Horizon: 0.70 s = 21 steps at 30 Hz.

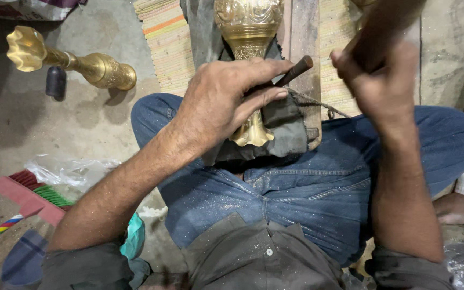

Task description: The person sits cross-legged on the floor with an ornate brass vase held upright in a padded stand on their lap. They hold a steel punch against the vase's surface and repeatedly strike it with a wooden mallet, repositioning the punch around the vase to work the metal.

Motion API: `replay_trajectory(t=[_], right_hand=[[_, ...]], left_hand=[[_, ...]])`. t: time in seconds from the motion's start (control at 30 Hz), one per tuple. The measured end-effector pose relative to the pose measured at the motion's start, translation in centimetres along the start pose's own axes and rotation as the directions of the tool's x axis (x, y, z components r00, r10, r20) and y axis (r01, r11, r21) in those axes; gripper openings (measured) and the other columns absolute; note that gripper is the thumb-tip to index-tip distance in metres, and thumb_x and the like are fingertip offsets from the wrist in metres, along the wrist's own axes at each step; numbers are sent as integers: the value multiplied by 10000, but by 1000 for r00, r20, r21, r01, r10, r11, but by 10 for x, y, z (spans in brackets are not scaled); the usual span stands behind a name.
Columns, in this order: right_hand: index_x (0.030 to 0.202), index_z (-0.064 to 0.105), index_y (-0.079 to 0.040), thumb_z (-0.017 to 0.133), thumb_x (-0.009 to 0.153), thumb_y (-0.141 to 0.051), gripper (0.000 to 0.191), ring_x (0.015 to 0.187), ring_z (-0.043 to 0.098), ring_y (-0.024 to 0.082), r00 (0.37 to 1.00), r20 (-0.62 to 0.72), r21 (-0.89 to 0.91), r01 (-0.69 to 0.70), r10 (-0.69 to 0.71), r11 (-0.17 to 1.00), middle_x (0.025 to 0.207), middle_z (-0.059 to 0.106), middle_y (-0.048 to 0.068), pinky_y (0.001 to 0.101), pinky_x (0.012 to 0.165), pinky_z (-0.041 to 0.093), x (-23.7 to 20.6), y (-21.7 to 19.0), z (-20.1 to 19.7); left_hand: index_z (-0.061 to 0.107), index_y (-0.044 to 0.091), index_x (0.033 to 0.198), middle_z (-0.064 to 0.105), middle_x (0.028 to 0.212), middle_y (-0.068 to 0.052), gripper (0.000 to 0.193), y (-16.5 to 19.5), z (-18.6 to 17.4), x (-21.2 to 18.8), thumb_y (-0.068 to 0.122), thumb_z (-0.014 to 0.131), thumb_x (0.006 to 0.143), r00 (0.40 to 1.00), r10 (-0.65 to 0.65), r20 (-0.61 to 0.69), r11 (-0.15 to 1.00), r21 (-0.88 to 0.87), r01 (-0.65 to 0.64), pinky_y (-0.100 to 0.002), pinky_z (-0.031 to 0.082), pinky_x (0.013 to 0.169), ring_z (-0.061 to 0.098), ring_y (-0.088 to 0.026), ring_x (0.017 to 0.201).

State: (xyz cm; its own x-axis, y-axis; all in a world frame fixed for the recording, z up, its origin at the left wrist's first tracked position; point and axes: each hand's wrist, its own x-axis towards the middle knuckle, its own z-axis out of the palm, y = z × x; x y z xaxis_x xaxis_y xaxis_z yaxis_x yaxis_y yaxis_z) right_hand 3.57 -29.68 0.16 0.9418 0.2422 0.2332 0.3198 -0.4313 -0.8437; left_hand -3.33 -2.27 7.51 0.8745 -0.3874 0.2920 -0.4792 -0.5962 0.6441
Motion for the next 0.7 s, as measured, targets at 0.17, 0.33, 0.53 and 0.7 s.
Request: replay_trajectory(t=[0.17,0.33,0.53,0.7], right_hand=[[1065,627,-36,779,1052,-85,160,799,695,224,996,-16,-35,85,-85,996,895,683,111,363,729,567,-1,5,2],[1081,577,22,731,1013,15,169,922,714,232,958,69,-236,287,-278,929,973,688,139,365,763,569,-2,-4,2],[1114,618,21,787,993,31,208,925,726,284,945,93,-332,327,-314,885,997,694,177,383,756,553,-5,-40,-8],[1145,632,20,827,919,28,299,950,714,325,895,125,-537,424,-428,730,1010,693,175,418,801,554,-8,-71,-20]], left_hand=[[688,99,1308,769,1103,-99,349,-8,4,-4,272,757,1013,1000,-13,9,999,-48,14,-381,614,826,769,-248,934],[701,98,1323,771,1223,-73,339,-29,9,-11,189,784,1007,999,14,-31,953,-302,-22,-306,667,905,787,-161,1023],[709,62,1329,775,1065,-70,361,-44,16,-30,87,810,983,993,-39,-109,938,-347,-1,-289,589,814,722,-141,917],[684,69,1338,777,1139,-71,353,-49,20,-27,101,799,1006,991,4,-132,911,-407,-58,-289,643,885,770,-143,1009]])
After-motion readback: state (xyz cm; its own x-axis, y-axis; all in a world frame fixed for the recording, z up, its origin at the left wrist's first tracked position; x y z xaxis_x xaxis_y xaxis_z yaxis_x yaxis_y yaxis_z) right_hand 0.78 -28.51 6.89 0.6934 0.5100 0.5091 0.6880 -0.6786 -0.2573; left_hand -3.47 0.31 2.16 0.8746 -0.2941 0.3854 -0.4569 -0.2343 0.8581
